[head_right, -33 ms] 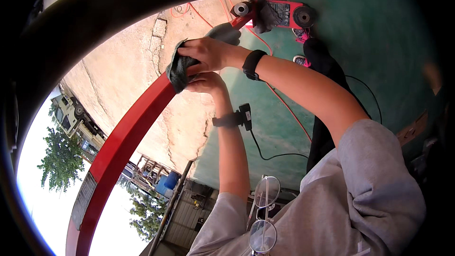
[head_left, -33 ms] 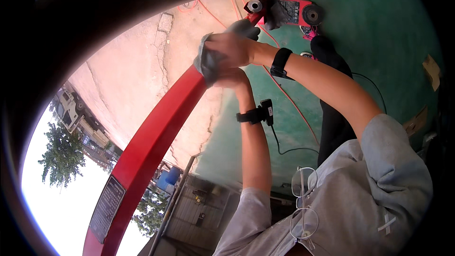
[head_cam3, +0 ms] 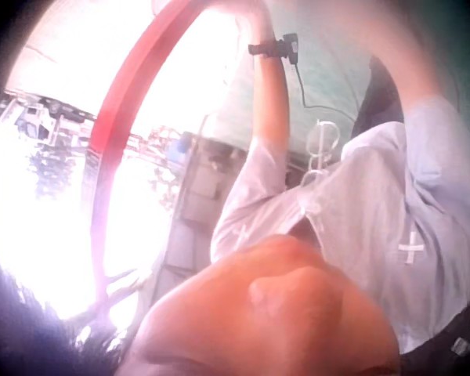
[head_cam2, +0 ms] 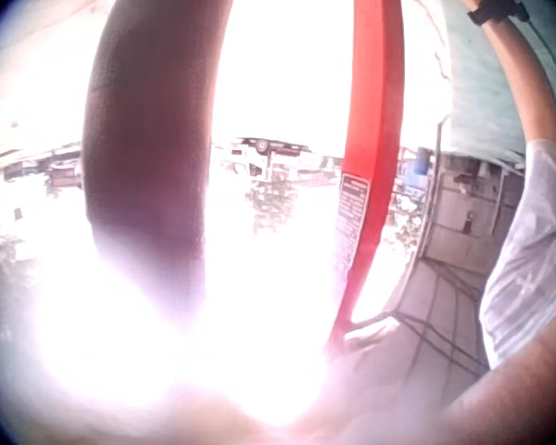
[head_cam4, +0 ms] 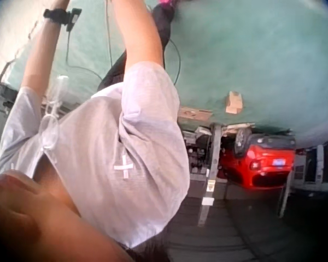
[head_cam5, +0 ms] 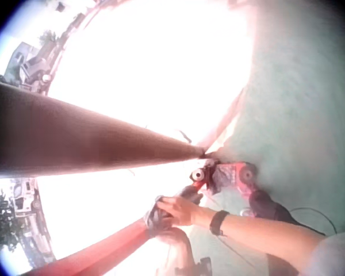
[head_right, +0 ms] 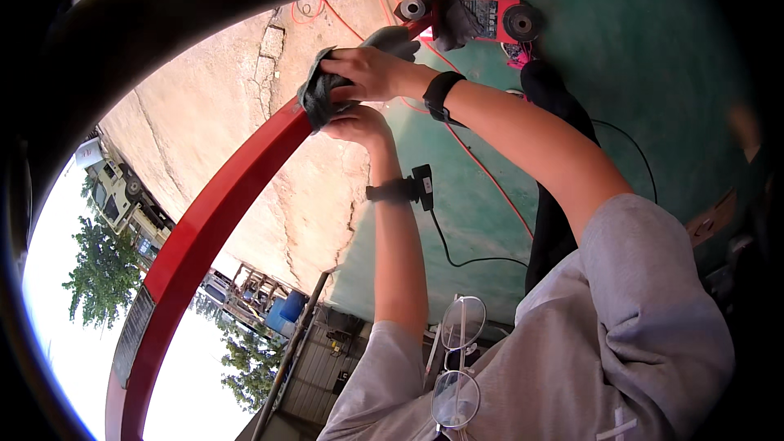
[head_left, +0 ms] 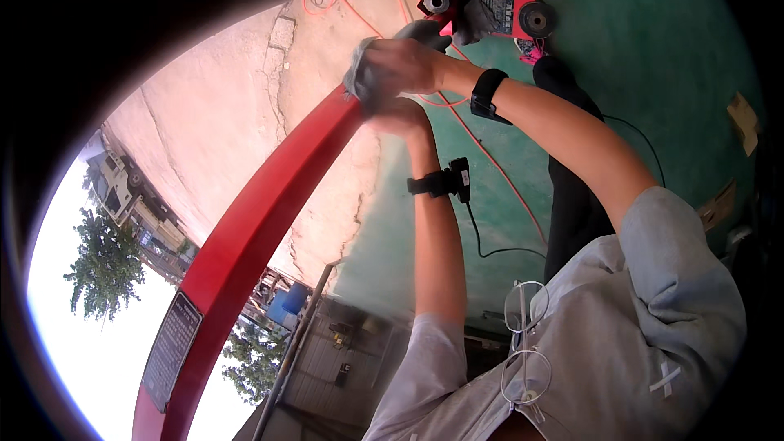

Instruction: The person wipes a red metal pole and a vertical black pipe with a grey cloth. They then move to a white metal pillar and wipe its surface with the same cloth.

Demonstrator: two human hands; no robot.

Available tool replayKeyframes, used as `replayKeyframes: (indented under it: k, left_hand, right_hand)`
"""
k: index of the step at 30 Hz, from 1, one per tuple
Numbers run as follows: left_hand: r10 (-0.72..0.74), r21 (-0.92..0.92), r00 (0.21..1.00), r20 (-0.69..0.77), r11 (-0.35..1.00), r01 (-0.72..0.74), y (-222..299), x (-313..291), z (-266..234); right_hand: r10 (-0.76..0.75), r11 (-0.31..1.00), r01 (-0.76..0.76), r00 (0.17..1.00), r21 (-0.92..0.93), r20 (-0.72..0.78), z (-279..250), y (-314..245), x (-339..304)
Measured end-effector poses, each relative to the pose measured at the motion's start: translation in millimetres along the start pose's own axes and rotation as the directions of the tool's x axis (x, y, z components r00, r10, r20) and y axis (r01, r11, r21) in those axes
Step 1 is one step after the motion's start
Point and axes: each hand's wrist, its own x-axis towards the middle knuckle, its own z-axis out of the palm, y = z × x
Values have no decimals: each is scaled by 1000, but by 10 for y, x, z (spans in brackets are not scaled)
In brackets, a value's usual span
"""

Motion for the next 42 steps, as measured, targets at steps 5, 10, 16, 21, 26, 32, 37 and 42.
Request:
replayKeyframes:
  k: [5,10,16,21,26,32,37,42]
  left_hand:
    - [-75,461,986,149,887,-3,-102,-349,-3]
    - [-279,260,921,270,943,209,79,-659,-152]
    - [-495,315,693,525,869,382,363,-1375,-603]
    - [-373,-6,705,603,882,471,854,-2064,-1261]
    - [-462,57,527,714,788,613,698,-2546,-1690]
    - [8,-187,805,593,974,128,2056,-1831,-1511]
    - [209,-44,835,509,975,-218,2508,-1573,-1334]
    - [-4,87,764,645,994,-68,2667,-1646,-1213]
  right_hand:
    - [244,954,-272,950,-129,-197,-18,205,-537]
    - [264,918,-314,940,-243,-216,59,161,-1023]
    - [605,796,-606,795,-10,-55,-131,-222,-1741]
    - [880,290,-831,426,475,209,-379,-1248,-2532]
    - [824,482,-876,462,24,329,-555,-1270,-2866]
    - [603,677,-715,402,-175,689,-653,-1933,-2281]
    - [448,870,-479,669,-117,593,-827,-1886,-2057]
    - [530,848,-495,776,-191,342,-1499,-1846,-2037]
